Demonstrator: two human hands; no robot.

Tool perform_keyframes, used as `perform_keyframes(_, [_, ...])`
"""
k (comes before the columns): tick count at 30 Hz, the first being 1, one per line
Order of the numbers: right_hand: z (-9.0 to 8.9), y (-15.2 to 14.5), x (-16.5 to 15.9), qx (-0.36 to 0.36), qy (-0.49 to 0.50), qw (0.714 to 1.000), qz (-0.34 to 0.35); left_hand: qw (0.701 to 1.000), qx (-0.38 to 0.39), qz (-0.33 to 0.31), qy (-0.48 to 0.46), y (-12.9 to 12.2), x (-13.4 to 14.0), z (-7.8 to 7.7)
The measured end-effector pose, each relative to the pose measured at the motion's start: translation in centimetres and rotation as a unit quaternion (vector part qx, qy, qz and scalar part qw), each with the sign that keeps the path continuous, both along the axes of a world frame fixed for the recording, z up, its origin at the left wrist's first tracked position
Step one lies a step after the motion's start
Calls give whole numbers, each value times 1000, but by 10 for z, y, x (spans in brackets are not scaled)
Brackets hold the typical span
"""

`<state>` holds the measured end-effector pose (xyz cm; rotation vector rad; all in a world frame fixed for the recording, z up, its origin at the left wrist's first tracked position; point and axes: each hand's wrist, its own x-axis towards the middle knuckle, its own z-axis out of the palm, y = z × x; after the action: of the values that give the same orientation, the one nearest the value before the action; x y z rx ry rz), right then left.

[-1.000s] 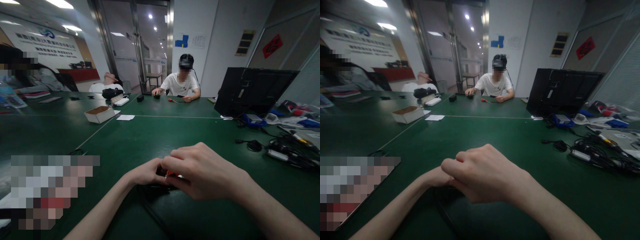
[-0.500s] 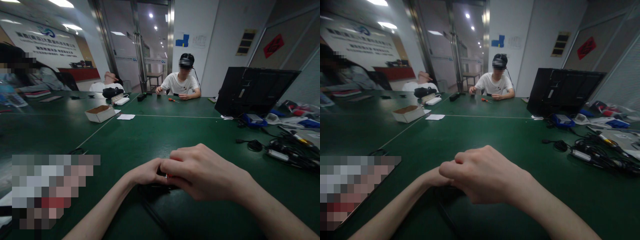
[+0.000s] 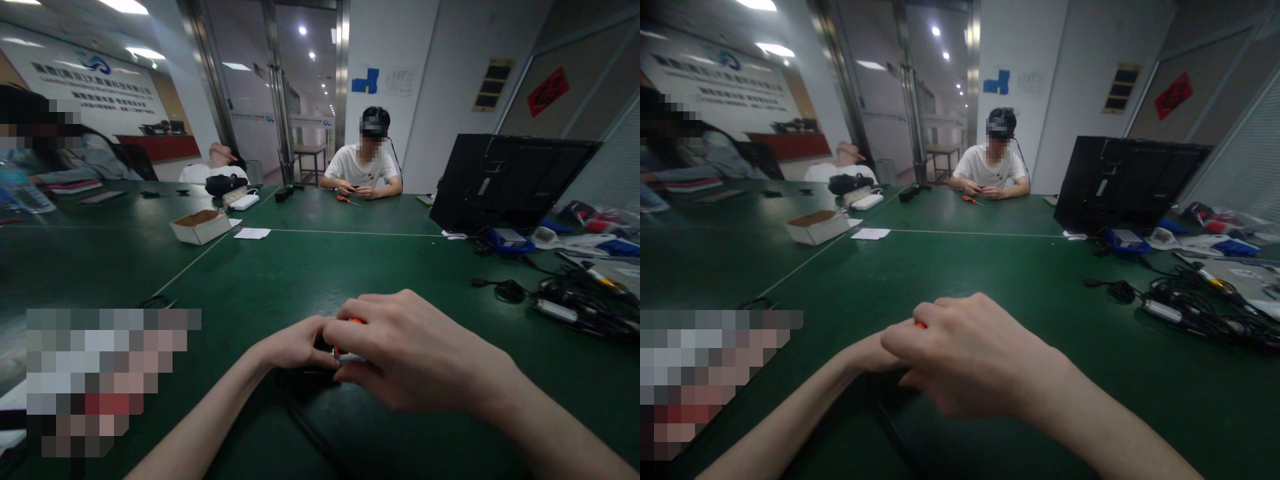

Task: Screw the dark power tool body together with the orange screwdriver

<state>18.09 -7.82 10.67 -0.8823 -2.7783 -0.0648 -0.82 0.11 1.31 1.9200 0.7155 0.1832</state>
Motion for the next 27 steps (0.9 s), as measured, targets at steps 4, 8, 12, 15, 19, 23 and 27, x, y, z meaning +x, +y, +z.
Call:
perform_keyframes(4, [-4, 2, -2, 55, -4, 998, -38, 1000, -13, 11, 25, 0, -1, -1])
perform_keyframes(8, [-2, 3, -2, 21, 3, 1000, 6, 1000, -22, 6, 4, -1, 0, 0])
perform_keyframes(12, [1, 3, 0, -20, 17, 999, 21, 1000, -17, 15, 12, 0, 0, 1])
perform_keyframes(15, [0, 4, 1, -40, 26, 999, 25, 999, -15, 25, 18, 0, -1, 0])
perform_keyframes(19, [0, 4, 0, -44, 22, 999, 15, 999, -11, 20, 46, 2, -1, -2])
perform_keyframes(23, [0, 3, -2, -29, 13, 999, -2, 998, -11, 30, 46, 3, -1, -6])
perform_keyframes(27, [-4, 3, -5, 8, 10, 1000, -15, 999, -18, 39, 27, 1, 0, -6])
